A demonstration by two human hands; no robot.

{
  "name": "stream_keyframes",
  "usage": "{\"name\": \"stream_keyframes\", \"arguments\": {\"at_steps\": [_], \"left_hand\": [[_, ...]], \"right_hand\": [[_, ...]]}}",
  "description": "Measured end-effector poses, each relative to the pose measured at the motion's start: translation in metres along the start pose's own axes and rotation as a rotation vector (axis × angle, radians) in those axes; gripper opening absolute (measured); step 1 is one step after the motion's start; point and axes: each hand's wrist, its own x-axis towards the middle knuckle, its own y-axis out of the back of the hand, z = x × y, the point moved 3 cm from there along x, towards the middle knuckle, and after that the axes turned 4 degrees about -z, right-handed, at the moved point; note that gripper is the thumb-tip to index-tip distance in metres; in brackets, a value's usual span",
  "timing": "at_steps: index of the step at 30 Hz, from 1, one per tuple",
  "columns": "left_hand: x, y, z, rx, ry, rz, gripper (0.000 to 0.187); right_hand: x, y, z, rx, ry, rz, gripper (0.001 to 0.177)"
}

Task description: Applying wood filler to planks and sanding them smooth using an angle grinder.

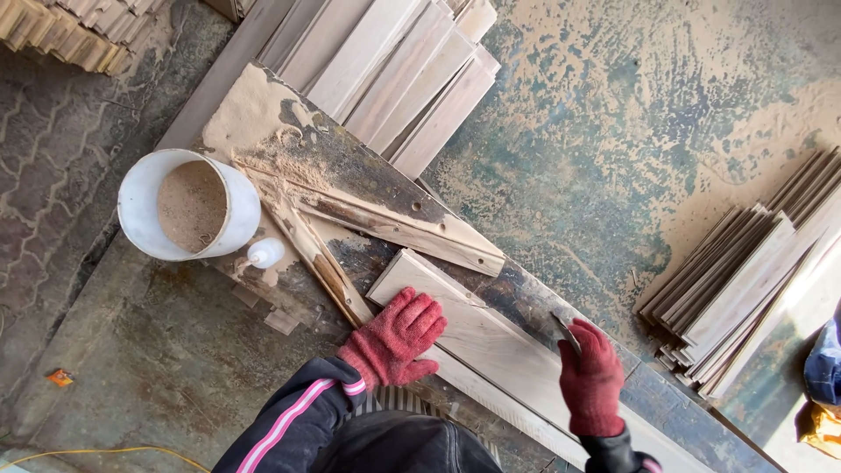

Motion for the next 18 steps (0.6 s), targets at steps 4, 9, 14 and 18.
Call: {"name": "stream_keyframes", "arguments": {"at_steps": [4, 9, 14, 18], "left_hand": [[-0.002, -0.006, -0.001, 0.029, -0.008, -0.021, 0.076], [0.004, 0.000, 0.001, 0.057, 0.000, -0.038, 0.074], [0.000, -0.008, 0.000, 0.042, 0.005, -0.068, 0.073], [0.002, -0.006, -0.001, 0.041, 0.015, -0.078, 0.072]], "right_hand": [[-0.023, -0.046, -0.002, -0.077, 0.232, 0.041, 0.062], [-0.033, -0.041, -0.013, 0.064, 0.033, 0.149, 0.057], [-0.003, -0.030, -0.006, 0.295, -0.251, -0.268, 0.051], [0.026, -0.010, -0.029, 0.885, -0.280, -0.391, 0.020]]}}
